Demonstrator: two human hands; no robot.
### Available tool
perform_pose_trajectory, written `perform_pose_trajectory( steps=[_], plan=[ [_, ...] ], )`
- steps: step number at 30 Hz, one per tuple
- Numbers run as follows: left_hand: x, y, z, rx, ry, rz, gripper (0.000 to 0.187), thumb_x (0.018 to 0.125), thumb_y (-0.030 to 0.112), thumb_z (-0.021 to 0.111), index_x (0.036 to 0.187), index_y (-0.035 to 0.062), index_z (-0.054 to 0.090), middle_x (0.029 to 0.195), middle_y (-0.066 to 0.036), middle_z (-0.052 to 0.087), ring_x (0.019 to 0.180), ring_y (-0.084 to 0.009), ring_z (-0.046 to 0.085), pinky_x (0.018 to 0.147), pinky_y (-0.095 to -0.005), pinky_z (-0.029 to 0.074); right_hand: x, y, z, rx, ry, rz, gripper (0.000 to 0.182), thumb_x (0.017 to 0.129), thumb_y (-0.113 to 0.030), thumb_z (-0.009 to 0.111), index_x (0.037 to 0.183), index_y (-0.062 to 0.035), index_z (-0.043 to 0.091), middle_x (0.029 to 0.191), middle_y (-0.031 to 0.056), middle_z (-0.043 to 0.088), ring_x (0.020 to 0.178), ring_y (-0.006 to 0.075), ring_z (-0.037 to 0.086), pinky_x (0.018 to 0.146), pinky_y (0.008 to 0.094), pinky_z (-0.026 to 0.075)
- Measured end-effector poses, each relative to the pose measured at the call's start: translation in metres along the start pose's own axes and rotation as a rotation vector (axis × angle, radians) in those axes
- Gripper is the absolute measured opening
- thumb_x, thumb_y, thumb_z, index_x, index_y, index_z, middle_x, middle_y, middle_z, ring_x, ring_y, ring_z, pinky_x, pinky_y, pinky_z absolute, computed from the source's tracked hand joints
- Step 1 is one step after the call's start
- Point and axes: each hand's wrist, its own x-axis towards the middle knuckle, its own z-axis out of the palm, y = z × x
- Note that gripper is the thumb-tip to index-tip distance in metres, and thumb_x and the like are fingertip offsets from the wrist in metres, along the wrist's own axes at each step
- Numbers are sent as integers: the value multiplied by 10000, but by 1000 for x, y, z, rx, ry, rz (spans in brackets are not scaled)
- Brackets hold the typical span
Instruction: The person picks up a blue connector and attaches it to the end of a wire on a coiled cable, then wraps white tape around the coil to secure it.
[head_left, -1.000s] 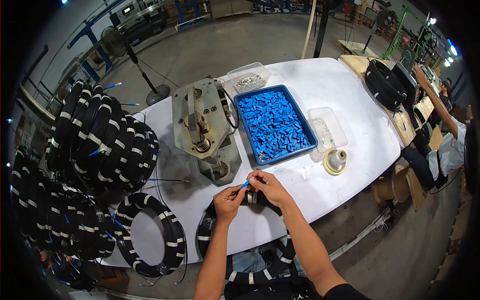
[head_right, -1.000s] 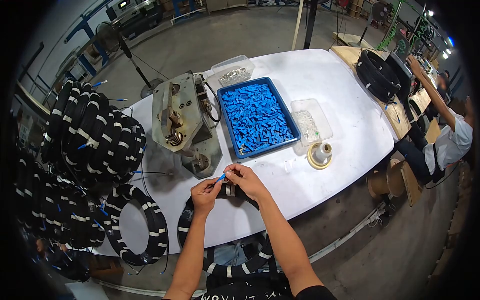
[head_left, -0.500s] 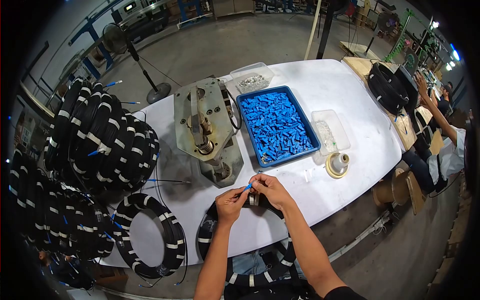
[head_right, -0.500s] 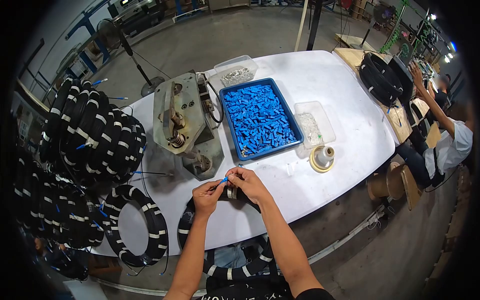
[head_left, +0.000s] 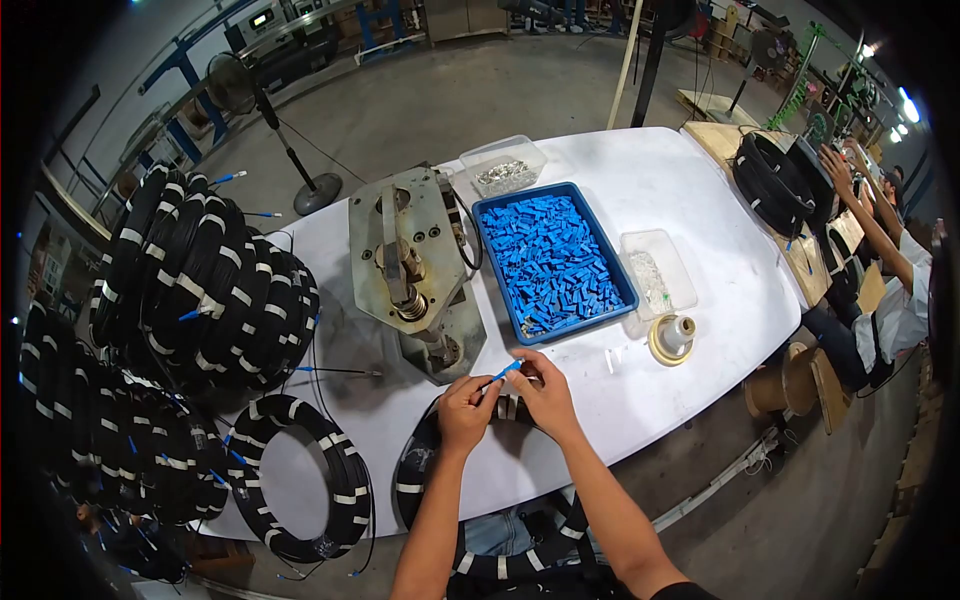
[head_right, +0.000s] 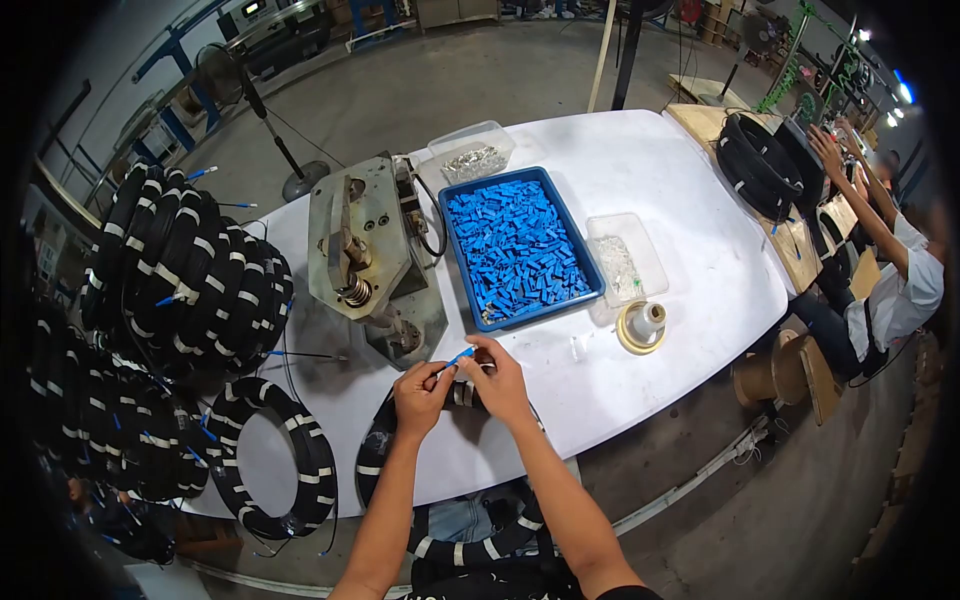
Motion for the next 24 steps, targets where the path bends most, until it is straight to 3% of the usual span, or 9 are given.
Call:
perform_pose_trajectory(
  steps=[1, 2, 3, 4, 7, 11, 18, 21, 24],
  plan=[
    [1, 1, -3, 224, -50, 39, 151, 842, 83, 740, 980, 22, 745, 714, -69, 635, 650, -174, 618, 623, -273, 499, -7, -2, -2, -1, 1, -5, 318, 939, -181, 674, 1193, -6, 598, 982, 82, 648, 872, 162, 606, 805, 306, 493],
    [2, 1, -6, 218, -89, 42, 181, 833, 167, 745, 977, 58, 749, 765, -97, 613, 750, -274, 590, 730, -342, 490, -16, -4, -6, -384, 134, -195, 406, 908, -232, 699, 1228, -11, 582, 1045, 123, 631, 945, 232, 589, 851, 364, 470],
    [3, 1, -9, 218, -85, 45, 181, 833, 167, 745, 977, 58, 749, 765, -97, 613, 750, -274, 590, 730, -342, 490, -26, -6, -9, -767, 268, -387, 495, 877, -282, 723, 1263, -16, 565, 1108, 164, 615, 1018, 301, 572, 898, 423, 447],
    [4, 0, -12, 297, -102, 169, 196, 845, 187, 735, 996, 62, 743, 837, -100, 628, 837, -278, 588, 797, -366, 479, -39, -7, -12, -885, 281, -307, 646, 830, -397, 738, 1316, -31, 521, 1191, 216, 564, 1119, 399, 495, 943, 497, 388],
    [1, 3, -20, 389, -212, 229, 254, 881, 227, 699, 1069, 59, 720, 1038, -106, 644, 981, -294, 585, 941, -395, 433, -73, -10, -16, -1170, 231, -165, 745, 807, -472, 746, 1350, -35, 484, 1187, 218, 557, 1112, 398, 497, 924, 503, 395],
    [-4, -2, -22, 490, -342, 267, 305, 889, 258, 685, 1104, 42, 698, 1024, -111, 655, 997, -307, 598, 928, -399, 438, -57, -7, -18, -1080, 72, -24, 861, 759, -536, 764, 1383, -29, 454, 1205, 198, 550, 1065, 377, 529, 861, 500, 439],
    [-2, -6, -31, 451, -265, 139, 317, 879, 251, 696, 1086, 10, 692, 1034, -138, 684, 966, -326, 612, 869, -410, 471, -33, -9, -14, -990, 29, -159, 831, 716, -416, 841, 1364, -37, 485, 1162, 177, 565, 1039, 366, 546, 854, 465, 475],
    [-3, -12, -36, 440, -192, 96, 349, 879, 281, 693, 1083, -2, 685, 1062, -152, 677, 986, -349, 607, 875, -425, 479, -15, -1, -13, -931, -25, -305, 712, 771, -327, 822, 1339, -28, 515, 1129, 166, 588, 1019, 359, 560, 859, 451, 482],
    [-10, -10, -39, 461, -123, 35, 355, 872, 279, 702, 1071, -14, 687, 1061, -164, 678, 972, -362, 609, 869, -431, 485, 2, 4, -14, -634, 6, -446, 432, 878, -43, 662, 1293, -28, 545, 994, 171, 644, 956, 327, 594, 840, 415, 492]
  ],
)
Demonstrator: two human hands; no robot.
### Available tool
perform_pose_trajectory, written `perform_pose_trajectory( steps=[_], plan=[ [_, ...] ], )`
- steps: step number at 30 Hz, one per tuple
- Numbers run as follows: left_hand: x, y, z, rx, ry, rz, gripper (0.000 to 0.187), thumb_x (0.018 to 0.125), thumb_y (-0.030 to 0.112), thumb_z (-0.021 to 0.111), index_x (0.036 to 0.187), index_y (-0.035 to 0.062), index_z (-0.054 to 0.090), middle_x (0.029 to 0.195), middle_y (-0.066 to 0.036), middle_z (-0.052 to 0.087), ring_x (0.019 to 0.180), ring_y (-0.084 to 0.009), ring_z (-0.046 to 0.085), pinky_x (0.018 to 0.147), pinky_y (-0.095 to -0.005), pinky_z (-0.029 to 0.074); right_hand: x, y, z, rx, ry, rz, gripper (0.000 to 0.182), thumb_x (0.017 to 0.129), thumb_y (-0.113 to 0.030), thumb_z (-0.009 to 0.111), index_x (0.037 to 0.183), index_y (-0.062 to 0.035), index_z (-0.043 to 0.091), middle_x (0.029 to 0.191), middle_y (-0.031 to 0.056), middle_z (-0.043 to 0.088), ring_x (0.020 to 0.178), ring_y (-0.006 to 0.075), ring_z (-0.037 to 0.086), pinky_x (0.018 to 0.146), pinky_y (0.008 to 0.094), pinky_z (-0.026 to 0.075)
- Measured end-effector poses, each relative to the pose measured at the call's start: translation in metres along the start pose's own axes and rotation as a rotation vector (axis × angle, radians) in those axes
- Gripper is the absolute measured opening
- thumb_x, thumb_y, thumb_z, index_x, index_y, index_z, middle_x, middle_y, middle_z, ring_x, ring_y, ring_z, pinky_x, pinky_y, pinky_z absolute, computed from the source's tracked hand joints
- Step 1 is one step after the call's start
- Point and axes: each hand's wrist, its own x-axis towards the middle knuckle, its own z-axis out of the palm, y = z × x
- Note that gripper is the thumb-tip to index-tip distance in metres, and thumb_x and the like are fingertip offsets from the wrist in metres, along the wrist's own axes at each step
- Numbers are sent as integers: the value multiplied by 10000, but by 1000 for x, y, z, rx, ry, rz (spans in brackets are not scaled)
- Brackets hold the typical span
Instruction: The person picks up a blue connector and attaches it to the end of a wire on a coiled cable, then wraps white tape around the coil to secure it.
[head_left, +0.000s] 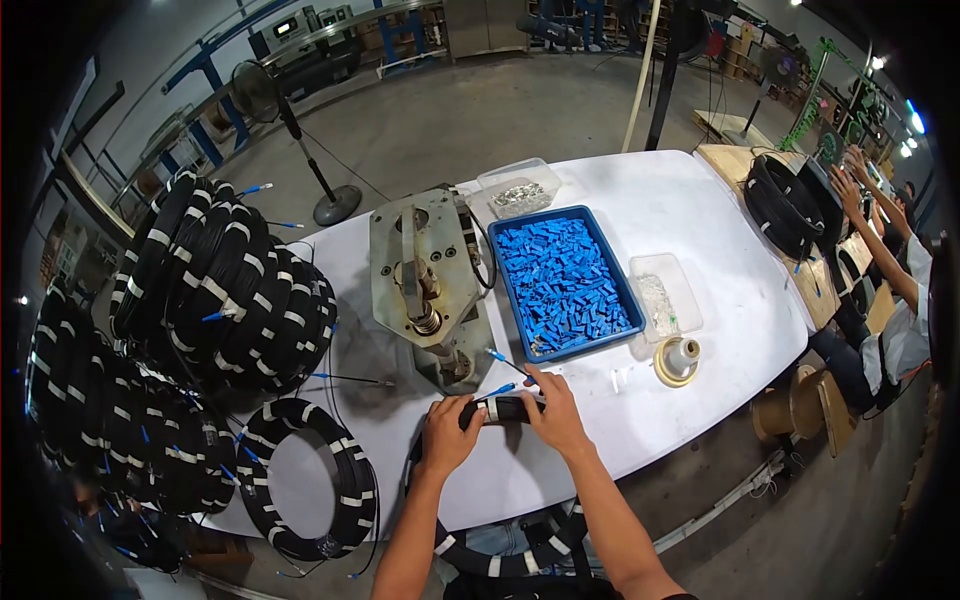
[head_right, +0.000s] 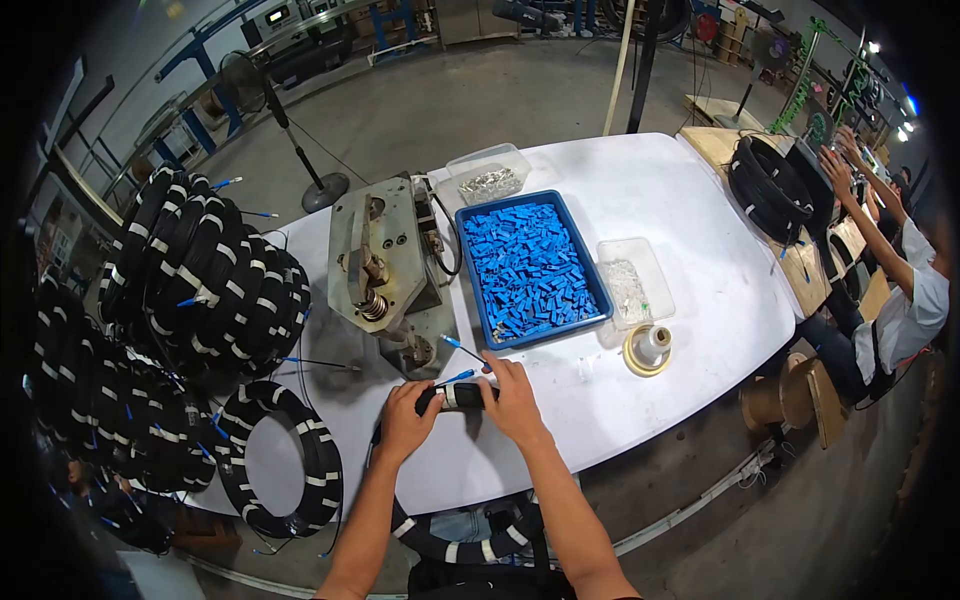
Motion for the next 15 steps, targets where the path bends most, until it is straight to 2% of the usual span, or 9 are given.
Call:
perform_pose_trajectory(
  steps=[3, 4, 7, 9, 10, 11, 13, 14, 15],
  plan=[
    [-8, -1, 2, 27, 53, -6, 391, 864, 278, 711, 1110, -23, 665, 1047, -182, 675, 961, -375, 617, 862, -440, 491, 5, 2, 3, 179, -75, 136, 369, 899, -7, 624, 1262, -48, 569, 954, 176, 662, 860, 331, 637, 758, 415, 520],
    [-9, 1, 4, 31, 56, -9, 391, 864, 278, 711, 1110, -23, 665, 1047, -182, 675, 961, -375, 617, 862, -440, 491, 5, 5, 8, 260, -13, 114, 302, 912, -11, 624, 1211, -44, 600, 911, 181, 671, 757, 320, 660, 686, 406, 531],
    [-10, 4, 7, -67, 170, -59, 431, 858, 244, 720, 1184, -24, 630, 1062, -191, 679, 994, -369, 635, 895, -426, 495, 4, 7, 7, 298, -58, 101, 232, 911, -58, 662, 1141, -35, 647, 906, 180, 678, 721, 286, 660, 664, 378, 523],
    [-3, 5, 6, -255, 246, 3, 484, 848, 194, 728, 1260, -18, 589, 1107, -200, 678, 1049, -354, 647, 929, -399, 493, 5, -2, -3, 257, -103, 146, 198, 903, -74, 680, 1097, -34, 671, 888, 171, 677, 707, 266, 653, 655, 361, 516],
    [0, 7, 4, -348, 206, -46, 463, 869, 146, 716, 1285, -15, 591, 1120, -167, 694, 1037, -270, 668, 928, -355, 496, 7, -8, -8, 217, -151, 187, 167, 896, -90, 698, 1053, -34, 694, 869, 161, 676, 692, 246, 645, 646, 344, 508],
    [3, 7, 4, -349, 210, -45, 463, 869, 146, 716, 1285, -15, 591, 1120, -167, 694, 1037, -270, 668, 928, -355, 496, 7, -9, -8, 216, -152, 184, 167, 896, -90, 698, 1053, -34, 694, 869, 161, 676, 692, 246, 645, 646, 344, 508],
    [8, 4, 5, -700, 82, -195, 409, 906, 126, 692, 1282, -11, 608, 1071, -118, 711, 987, -183, 667, 898, -328, 509, 7, -11, -7, 261, -113, 165, 142, 895, -109, 705, 1017, -39, 713, 808, 132, 652, 656, 221, 610, 621, 328, 485],
    [9, 1, 7, -710, 79, -165, 331, 946, 108, 654, 1250, -21, 633, 1026, -85, 716, 947, -117, 653, 867, -279, 517, 6, -12, -7, 262, -114, 165, 142, 895, -109, 705, 1017, -39, 713, 808, 132, 652, 656, 221, 610, 621, 328, 485],
    [10, -2, 8, -709, 79, -164, 331, 946, 108, 654, 1250, -21, 633, 1026, -85, 716, 947, -117, 653, 867, -279, 517, 6, -13, -7, 236, -131, 148, 145, 896, -121, 705, 1016, -39, 713, 794, 126, 647, 645, 221, 597, 616, 331, 479]
  ],
)
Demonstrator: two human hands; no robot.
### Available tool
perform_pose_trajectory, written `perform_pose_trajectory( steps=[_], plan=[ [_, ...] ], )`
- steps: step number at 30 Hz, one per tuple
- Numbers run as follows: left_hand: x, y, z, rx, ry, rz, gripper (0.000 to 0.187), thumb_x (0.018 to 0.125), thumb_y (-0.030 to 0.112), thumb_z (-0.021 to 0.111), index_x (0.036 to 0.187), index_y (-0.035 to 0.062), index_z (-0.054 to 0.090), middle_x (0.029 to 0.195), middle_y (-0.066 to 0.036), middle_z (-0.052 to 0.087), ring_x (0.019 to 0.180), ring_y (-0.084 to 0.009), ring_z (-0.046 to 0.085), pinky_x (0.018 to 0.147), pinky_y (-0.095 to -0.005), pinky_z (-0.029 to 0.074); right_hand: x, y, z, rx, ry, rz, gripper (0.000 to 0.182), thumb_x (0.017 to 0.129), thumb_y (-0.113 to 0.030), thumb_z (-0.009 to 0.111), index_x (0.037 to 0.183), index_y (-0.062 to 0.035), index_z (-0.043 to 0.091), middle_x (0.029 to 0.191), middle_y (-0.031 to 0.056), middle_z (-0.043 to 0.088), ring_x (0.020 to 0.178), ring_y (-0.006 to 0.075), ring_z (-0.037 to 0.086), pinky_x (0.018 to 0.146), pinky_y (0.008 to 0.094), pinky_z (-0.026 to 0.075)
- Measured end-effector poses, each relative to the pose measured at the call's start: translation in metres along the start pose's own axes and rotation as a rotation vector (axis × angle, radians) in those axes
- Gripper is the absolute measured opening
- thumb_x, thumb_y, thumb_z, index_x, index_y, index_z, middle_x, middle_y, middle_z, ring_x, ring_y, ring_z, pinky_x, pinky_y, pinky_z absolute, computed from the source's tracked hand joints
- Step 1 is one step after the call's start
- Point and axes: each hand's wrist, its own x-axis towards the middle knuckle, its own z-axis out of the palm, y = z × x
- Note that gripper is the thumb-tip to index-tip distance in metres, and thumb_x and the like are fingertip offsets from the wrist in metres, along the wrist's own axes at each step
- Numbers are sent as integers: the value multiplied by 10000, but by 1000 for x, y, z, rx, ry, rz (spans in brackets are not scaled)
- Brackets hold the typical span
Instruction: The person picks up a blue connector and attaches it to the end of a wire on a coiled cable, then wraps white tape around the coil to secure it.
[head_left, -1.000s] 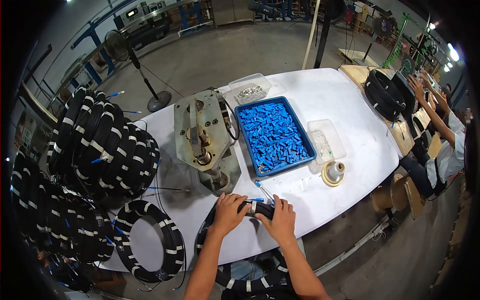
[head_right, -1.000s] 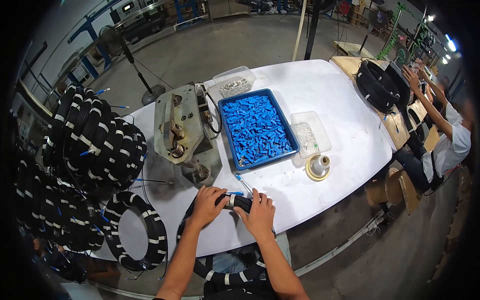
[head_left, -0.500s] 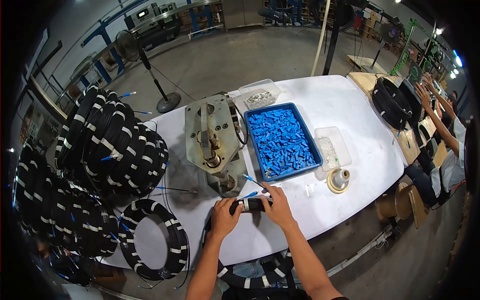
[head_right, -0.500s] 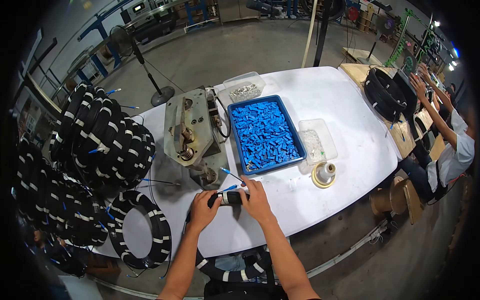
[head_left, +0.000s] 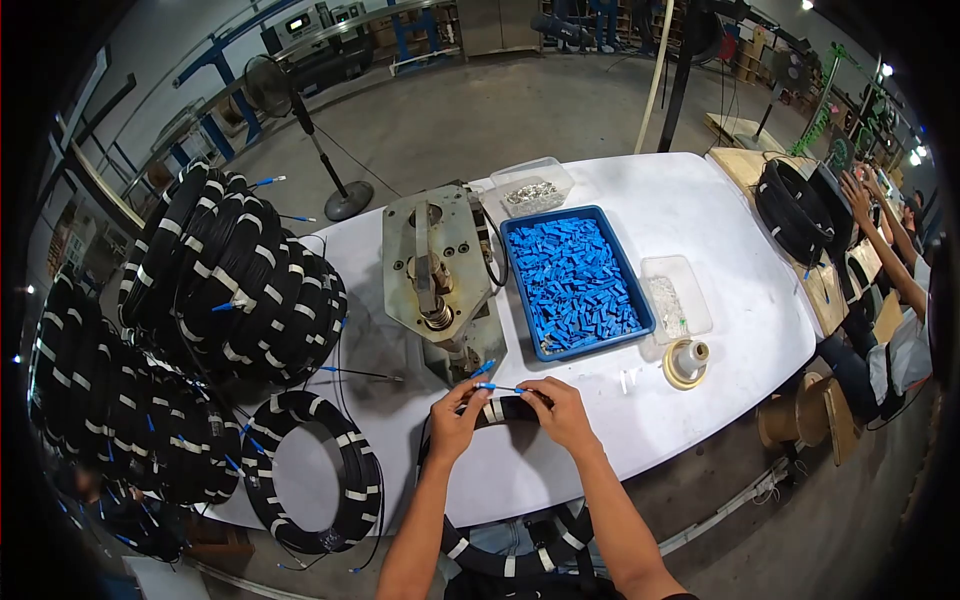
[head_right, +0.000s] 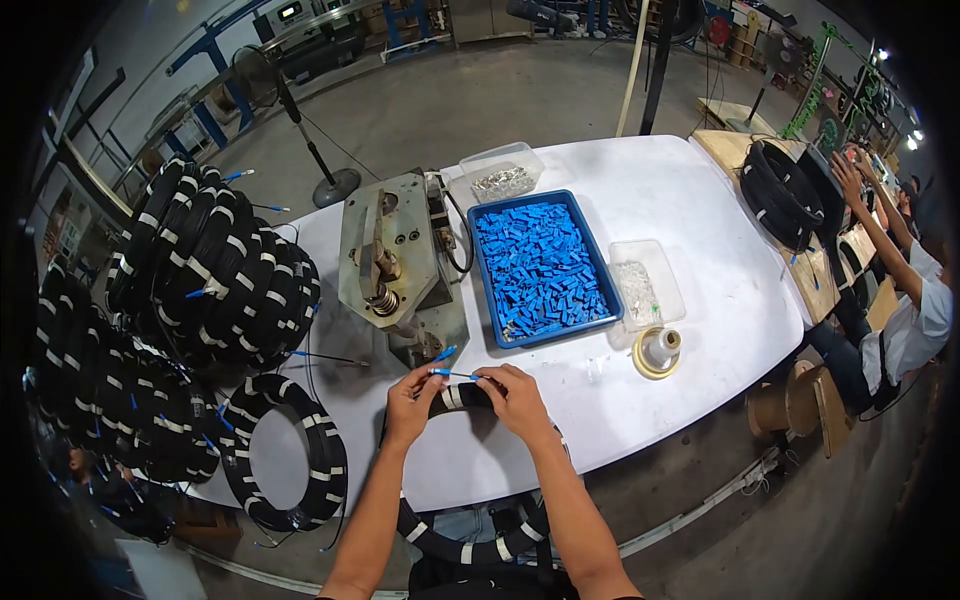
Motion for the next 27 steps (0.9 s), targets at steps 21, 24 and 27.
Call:
perform_pose_trajectory(
  steps=[21, 24, 27],
  plan=[
    [29, -3, 4, -246, -227, -215, 196, 1002, 153, 588, 1078, -17, 648, 928, -66, 713, 855, -105, 662, 817, -250, 518, 15, -6, 6, 14, 34, -54, 155, 883, -135, 716, 965, -4, 712, 780, 113, 660, 580, 190, 576, 546, 303, 457],
    [27, -12, -2, -307, -207, -184, 186, 994, 146, 601, 1072, -15, 655, 925, -63, 713, 844, -98, 663, 805, -242, 522, 12, -11, 13, -8, -11, 65, 181, 877, -165, 728, 991, -24, 723, 794, 105, 694, 577, 199, 602, 556, 301, 484],
    [26, -13, -2, -411, -217, -169, 184, 988, 137, 609, 1074, -18, 659, 921, -61, 713, 839, -99, 663, 792, -242, 526, 11, -10, 13, 34, -4, 25, 185, 884, -184, 725, 989, -32, 725, 850, 113, 714, 610, 210, 634, 572, 296, 497]
  ],
)
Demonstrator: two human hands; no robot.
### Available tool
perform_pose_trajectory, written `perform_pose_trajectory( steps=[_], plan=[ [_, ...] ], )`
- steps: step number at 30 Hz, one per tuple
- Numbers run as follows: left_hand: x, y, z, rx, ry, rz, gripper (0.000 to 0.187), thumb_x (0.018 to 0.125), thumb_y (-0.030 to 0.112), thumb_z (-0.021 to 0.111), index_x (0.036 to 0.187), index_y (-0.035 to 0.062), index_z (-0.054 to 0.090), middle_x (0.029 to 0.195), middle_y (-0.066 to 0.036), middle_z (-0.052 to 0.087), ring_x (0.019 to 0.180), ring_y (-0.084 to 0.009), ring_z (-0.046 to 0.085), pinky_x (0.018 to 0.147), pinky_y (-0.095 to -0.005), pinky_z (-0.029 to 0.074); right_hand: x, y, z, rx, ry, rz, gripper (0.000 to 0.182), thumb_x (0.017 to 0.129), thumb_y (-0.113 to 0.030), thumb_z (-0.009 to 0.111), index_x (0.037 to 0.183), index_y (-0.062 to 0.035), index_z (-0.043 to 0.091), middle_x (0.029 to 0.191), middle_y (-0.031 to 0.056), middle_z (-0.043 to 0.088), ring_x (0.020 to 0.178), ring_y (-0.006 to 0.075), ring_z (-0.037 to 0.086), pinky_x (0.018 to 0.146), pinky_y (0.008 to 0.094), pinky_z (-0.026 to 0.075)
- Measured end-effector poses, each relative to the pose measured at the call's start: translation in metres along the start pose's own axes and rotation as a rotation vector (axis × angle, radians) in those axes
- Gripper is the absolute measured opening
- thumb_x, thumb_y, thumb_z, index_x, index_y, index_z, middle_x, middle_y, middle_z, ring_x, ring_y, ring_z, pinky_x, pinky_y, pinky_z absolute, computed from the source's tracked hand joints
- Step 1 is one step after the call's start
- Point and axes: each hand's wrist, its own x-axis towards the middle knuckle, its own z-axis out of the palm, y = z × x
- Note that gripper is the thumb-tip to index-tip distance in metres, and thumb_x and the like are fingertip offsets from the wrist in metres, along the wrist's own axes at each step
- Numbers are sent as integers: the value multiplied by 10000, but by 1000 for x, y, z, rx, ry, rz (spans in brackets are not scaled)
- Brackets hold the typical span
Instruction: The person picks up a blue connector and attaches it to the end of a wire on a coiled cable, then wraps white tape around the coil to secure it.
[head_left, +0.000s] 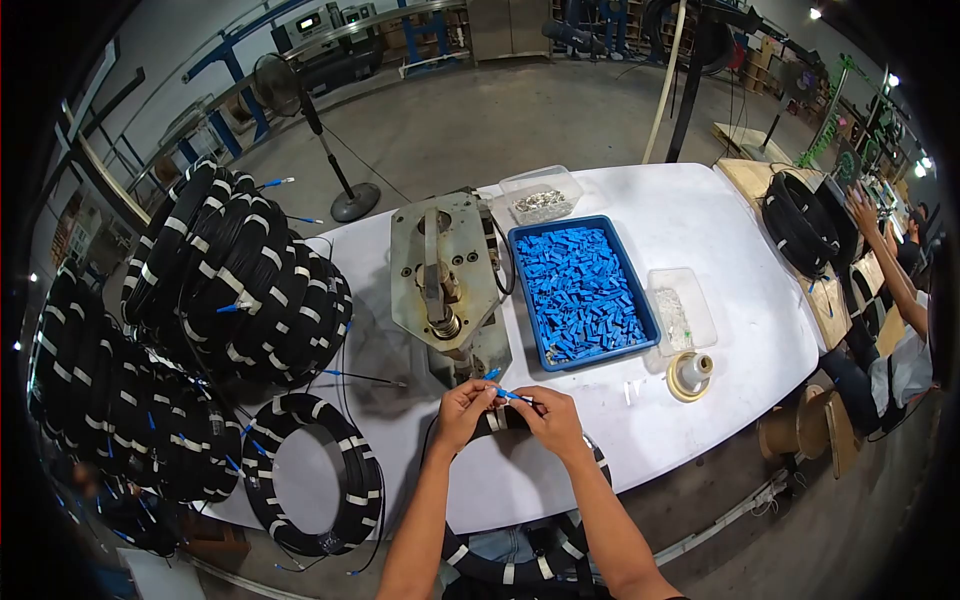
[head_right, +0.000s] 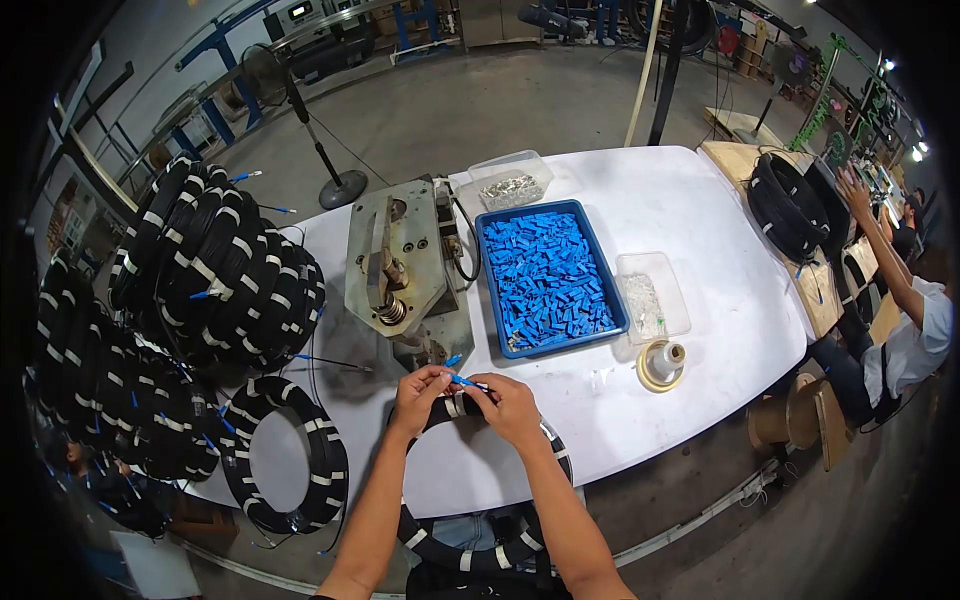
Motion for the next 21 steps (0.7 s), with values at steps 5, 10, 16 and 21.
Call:
perform_pose_trajectory(
  steps=[5, 10, 16, 21],
  plan=[
    [0, 2, 1, 31, 13, 5, 186, 976, 110, 613, 1077, -40, 656, 925, -79, 712, 830, -116, 668, 797, -260, 529, -1, -1, 0, -11, 24, -41, 197, 888, -198, 722, 986, -27, 720, 855, 119, 710, 618, 223, 642, 571, 302, 498],
    [-1, 0, -2, 53, 12, 28, 199, 988, 133, 605, 1094, -27, 655, 938, -64, 712, 856, -107, 667, 802, -253, 531, 1, 4, 1, -60, -9, -64, 182, 892, -185, 708, 969, -20, 715, 829, 126, 692, 595, 233, 624, 552, 325, 477],
    [-1, 0, 0, 35, 22, 75, 202, 989, 132, 603, 1102, -28, 651, 956, -71, 711, 888, -114, 669, 829, -257, 529, 3, 3, 1, -52, 24, -115, 170, 895, -176, 695, 952, -16, 711, 812, 123, 685, 580, 238, 612, 553, 334, 471],
    [0, -4, -1, 39, 21, 62, 189, 982, 115, 611, 1090, -35, 650, 951, -73, 707, 880, -119, 674, 841, -268, 537, 3, -2, 0, -66, 1, -62, 179, 891, -193, 705, 954, -25, 719, 810, 121, 688, 586, 239, 621, 556, 334, 475]
  ],
)
